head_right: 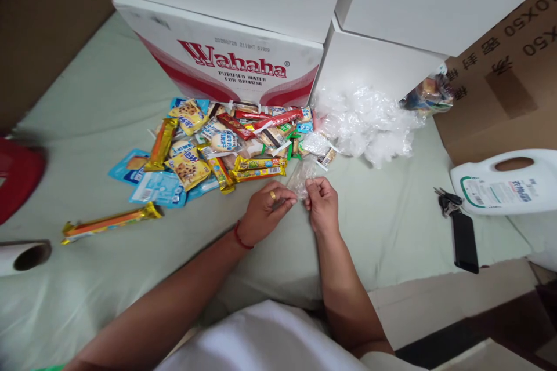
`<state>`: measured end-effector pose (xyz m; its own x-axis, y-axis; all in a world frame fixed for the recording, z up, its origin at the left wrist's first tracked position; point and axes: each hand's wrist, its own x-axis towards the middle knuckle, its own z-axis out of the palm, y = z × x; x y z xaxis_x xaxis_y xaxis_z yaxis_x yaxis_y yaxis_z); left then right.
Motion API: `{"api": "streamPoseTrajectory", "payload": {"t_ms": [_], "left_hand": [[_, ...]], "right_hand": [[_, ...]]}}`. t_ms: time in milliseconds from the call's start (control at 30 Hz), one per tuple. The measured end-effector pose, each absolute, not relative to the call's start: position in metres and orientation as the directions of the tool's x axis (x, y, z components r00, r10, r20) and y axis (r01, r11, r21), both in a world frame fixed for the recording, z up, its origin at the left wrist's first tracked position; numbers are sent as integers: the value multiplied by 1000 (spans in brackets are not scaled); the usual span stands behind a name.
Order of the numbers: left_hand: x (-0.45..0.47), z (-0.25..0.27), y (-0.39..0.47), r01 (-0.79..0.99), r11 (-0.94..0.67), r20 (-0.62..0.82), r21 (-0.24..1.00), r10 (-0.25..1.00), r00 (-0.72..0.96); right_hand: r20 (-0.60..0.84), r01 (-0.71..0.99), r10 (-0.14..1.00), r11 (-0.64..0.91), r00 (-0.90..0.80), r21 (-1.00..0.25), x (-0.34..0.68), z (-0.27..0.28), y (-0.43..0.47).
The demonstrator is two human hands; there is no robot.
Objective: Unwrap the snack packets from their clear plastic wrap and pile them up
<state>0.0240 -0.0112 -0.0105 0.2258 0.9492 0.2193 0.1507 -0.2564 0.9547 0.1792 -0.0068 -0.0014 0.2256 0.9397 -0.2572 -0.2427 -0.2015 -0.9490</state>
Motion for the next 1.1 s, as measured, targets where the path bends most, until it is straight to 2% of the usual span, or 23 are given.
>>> {"api": "streamPoseTrajectory", "payload": {"t_ms": [133,367,567,667,800,900,967,1000,1033,1100], "left_hand": [[22,-12,-8,82,-136,114,987,967,229],[23,-15,-7,87,-137,104,987,944,312],[20,-14,-5,59,-90,67,994,950,306],[19,-14,-5,146,-115,82,982,973,215],[18,-11,-9,337,-260,239,905,966,102],[20,-10,-11,349,-288,279,892,957,76],[21,-11,-7,264,-198,216,944,976,-41],[20,-12,-4,166,-125,146,978,982,-121],[20,-12,0,19,-46,49,999,979,-199],[18,-14,9,-313,65,-159,948,946,-284]], "right_hand": [[-259,-290,941,-192,216,-938,180,0,-5],[-273,-404,937,-168,218,-899,182,4,-2],[-273,-503,950,-162,155,-849,186,2,0],[-250,-465,964,-181,91,-866,186,-2,-2],[-250,-341,968,-226,27,-912,182,-4,-9],[-286,-279,958,-271,11,-921,181,-2,-10],[-302,-304,953,-286,6,-909,181,0,-9],[-303,-320,953,-285,6,-903,181,1,-9],[-303,-330,953,-283,10,-901,182,2,-8],[-304,-326,953,-284,12,-902,184,2,-6]]}}
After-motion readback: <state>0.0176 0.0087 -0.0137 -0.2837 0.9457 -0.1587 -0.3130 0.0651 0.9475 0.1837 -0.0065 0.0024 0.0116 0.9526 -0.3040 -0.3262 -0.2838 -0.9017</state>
